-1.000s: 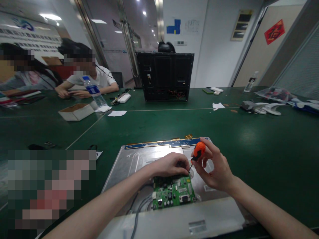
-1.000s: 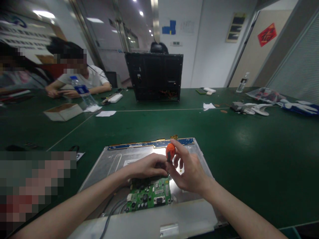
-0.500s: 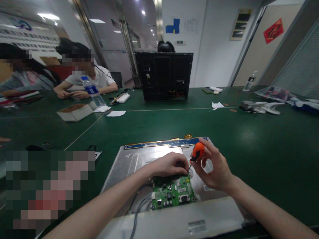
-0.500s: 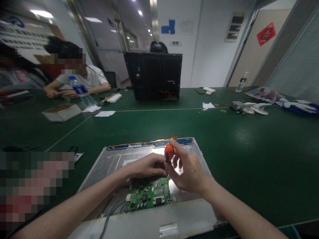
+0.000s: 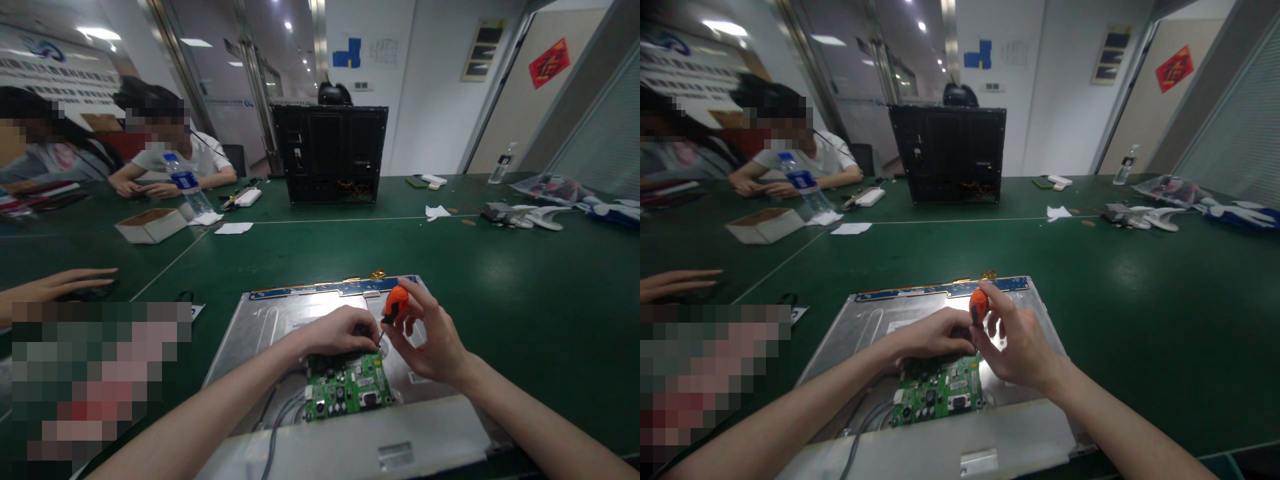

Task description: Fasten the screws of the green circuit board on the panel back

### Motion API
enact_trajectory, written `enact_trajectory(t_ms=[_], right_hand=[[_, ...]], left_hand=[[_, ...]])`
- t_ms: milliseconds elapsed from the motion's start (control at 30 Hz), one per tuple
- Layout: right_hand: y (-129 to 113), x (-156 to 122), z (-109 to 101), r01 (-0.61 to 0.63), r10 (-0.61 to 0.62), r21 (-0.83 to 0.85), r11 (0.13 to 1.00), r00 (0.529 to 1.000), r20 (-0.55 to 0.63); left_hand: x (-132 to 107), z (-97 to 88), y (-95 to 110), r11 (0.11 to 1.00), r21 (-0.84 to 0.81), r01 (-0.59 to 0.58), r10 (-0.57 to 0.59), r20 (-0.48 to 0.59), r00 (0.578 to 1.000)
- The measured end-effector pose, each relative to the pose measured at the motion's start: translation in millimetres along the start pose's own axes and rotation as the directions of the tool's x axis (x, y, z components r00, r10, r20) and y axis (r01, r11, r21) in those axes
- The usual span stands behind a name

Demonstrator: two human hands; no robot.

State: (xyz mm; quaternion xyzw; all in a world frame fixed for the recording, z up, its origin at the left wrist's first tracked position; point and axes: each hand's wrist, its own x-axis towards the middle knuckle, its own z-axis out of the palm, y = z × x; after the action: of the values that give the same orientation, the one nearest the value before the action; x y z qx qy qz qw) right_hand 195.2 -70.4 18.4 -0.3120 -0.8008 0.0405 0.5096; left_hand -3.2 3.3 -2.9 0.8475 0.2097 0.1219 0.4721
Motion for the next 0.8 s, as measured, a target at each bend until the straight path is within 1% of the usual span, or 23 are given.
enact_trajectory(t_ms=[200,400,633,800], right_hand=[[1.2,-0.9,1.0,-0.008,0.008,-0.003,1.000,1.000,-0.002],[1.3,-2.0,2.3,-0.023,0.023,0.003,1.000,1.000,-0.020],[1.7,-0.7,1.1,-0.020,0.019,-0.028,0.999,1.000,-0.011],[0.3,0.1,-0.7,-0.002,0.001,-0.037,0.999,1.000,-0.021]], left_hand=[[0.3,-0.2,-0.1,1.000,-0.002,0.020,-0.020,0.014,1.000],[0.0,-0.7,0.2,1.000,-0.008,0.006,-0.006,0.017,1.000],[-0.4,-0.2,2.8,1.000,-0.016,0.014,-0.014,-0.003,1.000],[0.3,-0.3,1.9,0.999,-0.029,0.021,-0.021,0.005,1.000]])
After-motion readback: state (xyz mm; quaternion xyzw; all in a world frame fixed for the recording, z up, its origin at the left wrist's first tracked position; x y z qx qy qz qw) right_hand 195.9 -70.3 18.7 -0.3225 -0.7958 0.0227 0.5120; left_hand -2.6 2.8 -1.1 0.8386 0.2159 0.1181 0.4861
